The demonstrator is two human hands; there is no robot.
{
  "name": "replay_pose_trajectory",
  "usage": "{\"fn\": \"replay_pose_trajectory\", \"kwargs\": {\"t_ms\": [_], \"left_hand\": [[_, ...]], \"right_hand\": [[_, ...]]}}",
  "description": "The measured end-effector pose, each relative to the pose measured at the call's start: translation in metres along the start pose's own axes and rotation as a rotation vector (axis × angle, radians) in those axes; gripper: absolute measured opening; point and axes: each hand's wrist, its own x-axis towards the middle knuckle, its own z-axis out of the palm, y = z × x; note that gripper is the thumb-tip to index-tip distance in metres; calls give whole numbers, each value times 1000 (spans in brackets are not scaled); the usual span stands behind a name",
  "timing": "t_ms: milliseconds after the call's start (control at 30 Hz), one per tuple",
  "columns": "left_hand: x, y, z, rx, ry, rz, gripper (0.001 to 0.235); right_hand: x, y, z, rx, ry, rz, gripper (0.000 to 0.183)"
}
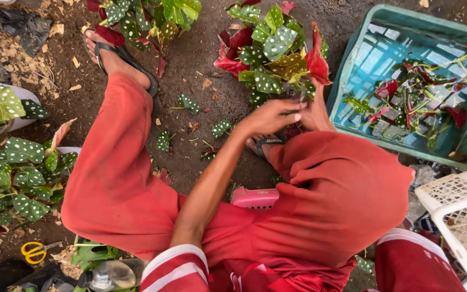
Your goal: The person sits on the ground and prepares plant cuttings by removing leaves and stems, then places them into a water-filled tray. The person also handles small plastic cups and bags, likely for packaging the cuttings.
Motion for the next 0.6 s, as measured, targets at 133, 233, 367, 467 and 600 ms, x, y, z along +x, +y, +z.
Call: {"fn": "replay_pose_trajectory", "kwargs": {"t_ms": [133,233,367,467,600], "left_hand": [[-57,-25,-60,-390,-7,-472,42],[-78,-48,-78,-188,223,-651,37],[-71,-88,-59,-196,371,-657,34],[-50,-115,-41,-131,724,-425,36],[-31,-139,-25,-244,820,-350,41]], "right_hand": [[-25,41,35,564,-24,427,84],[-16,61,46,886,-42,672,76],[-1,42,42,800,10,786,80],[16,12,43,721,113,805,68],[15,1,37,593,230,662,57]]}}
